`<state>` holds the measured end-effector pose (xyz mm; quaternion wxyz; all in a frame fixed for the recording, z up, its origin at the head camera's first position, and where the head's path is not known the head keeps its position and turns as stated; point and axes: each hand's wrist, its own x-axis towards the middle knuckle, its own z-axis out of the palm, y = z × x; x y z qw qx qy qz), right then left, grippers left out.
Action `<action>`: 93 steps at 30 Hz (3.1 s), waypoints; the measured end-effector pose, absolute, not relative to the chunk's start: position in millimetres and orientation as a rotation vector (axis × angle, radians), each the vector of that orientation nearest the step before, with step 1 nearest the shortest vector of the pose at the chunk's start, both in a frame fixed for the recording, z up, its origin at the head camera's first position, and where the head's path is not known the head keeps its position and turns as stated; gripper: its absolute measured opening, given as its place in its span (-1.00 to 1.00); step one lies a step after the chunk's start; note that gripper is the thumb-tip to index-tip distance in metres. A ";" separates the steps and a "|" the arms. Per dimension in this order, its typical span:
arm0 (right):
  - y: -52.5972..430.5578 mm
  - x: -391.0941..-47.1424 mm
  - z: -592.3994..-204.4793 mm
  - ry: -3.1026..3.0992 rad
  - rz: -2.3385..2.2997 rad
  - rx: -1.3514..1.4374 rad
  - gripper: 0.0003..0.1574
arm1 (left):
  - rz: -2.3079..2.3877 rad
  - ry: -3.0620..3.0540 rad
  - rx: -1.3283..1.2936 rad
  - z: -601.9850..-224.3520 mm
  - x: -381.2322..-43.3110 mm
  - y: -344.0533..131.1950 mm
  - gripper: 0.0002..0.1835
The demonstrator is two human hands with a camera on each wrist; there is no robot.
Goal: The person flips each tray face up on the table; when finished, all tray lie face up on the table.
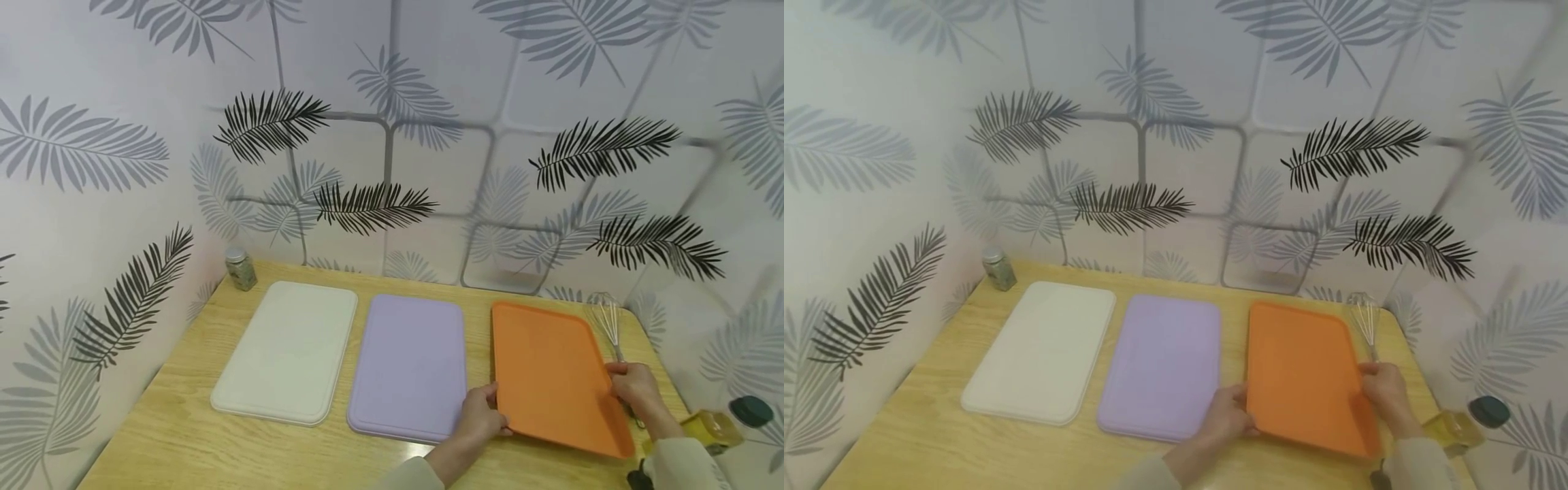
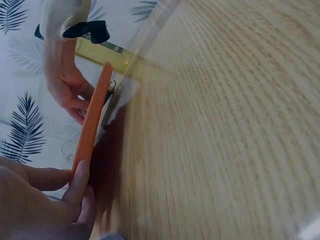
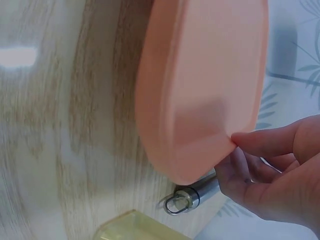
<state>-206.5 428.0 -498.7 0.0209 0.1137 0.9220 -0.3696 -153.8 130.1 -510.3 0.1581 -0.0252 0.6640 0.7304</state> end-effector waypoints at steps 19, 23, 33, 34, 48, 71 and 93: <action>422.1 -205.3 -506.8 2.958 -1.054 0.398 -0.40 | 1.769 2.503 0.056 -524.4 -151.3 137.3 -0.28; 421.1 -204.6 -506.9 2.986 -1.012 0.383 -0.42 | 1.749 2.488 0.051 -524.9 -150.6 138.1 -0.29; 421.1 -203.4 -510.9 3.010 -1.024 0.364 -0.41 | 1.627 2.674 0.158 -527.0 -149.1 139.6 -0.35; 421.1 -203.4 -511.0 3.013 -1.018 0.365 -0.41 | 1.603 2.705 0.174 -527.7 -149.1 139.8 -0.36; 421.8 -204.6 -516.0 3.128 -0.855 0.290 -0.47 | 1.439 2.867 0.271 -532.6 -150.0 144.1 -0.50; 387.8 -210.5 -532.9 3.369 -0.714 0.270 -0.58 | 1.759 2.628 0.413 -520.7 -170.2 91.7 -0.55; 289.7 -224.4 -518.1 3.234 -0.858 0.048 -0.51 | 1.246 3.139 0.337 -538.8 -219.0 -47.6 -0.59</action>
